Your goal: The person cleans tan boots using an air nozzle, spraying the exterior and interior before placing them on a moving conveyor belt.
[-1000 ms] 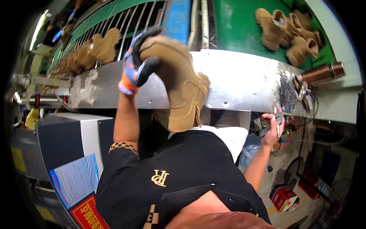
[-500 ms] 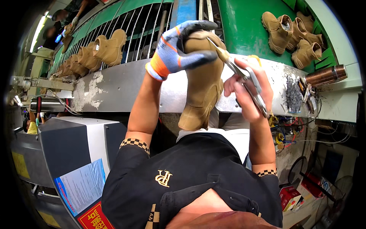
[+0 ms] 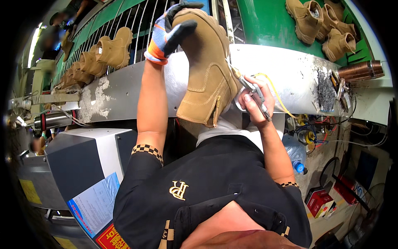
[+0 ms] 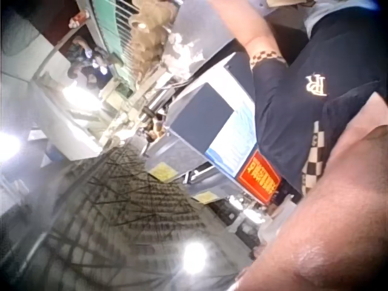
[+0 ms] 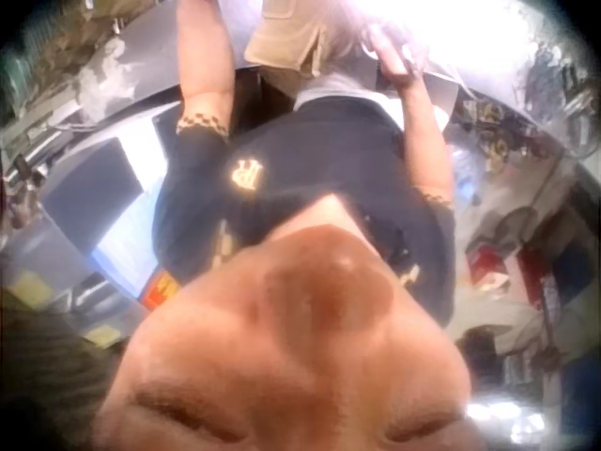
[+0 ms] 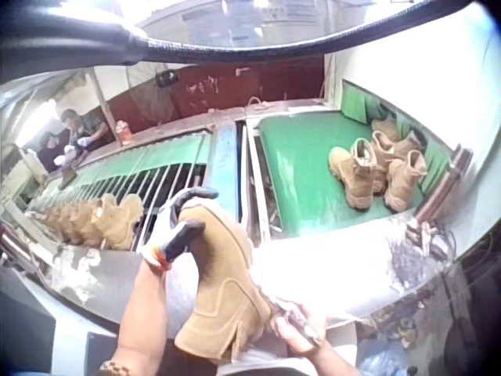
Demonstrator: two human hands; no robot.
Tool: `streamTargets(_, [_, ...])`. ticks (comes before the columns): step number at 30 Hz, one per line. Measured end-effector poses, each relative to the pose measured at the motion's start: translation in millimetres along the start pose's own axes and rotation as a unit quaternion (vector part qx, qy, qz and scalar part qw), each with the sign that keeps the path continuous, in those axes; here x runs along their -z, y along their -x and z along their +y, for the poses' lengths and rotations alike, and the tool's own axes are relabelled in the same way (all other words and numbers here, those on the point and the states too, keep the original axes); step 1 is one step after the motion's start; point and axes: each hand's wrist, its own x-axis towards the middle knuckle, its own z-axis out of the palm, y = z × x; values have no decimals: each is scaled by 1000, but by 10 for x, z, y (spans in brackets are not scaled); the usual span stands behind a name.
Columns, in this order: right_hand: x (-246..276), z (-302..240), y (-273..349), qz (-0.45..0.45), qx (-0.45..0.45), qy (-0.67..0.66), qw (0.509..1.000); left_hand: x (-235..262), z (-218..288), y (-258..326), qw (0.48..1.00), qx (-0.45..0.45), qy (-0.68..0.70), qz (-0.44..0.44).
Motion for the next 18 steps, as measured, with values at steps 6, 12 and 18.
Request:
streamTargets(6, [-59, -4, 235, 31, -59, -67, 996, 246, -255, 0, 999, 34, 18, -17])
streamTargets(12, [3, 94, 362, 30, -85, -63, 994, 357, -425, 33, 999, 12, -31, 16])
streamTargets(18, [62, 94, 454, 41, -110, -71, 990, 454, -538, 280, 991, 73, 27, 110])
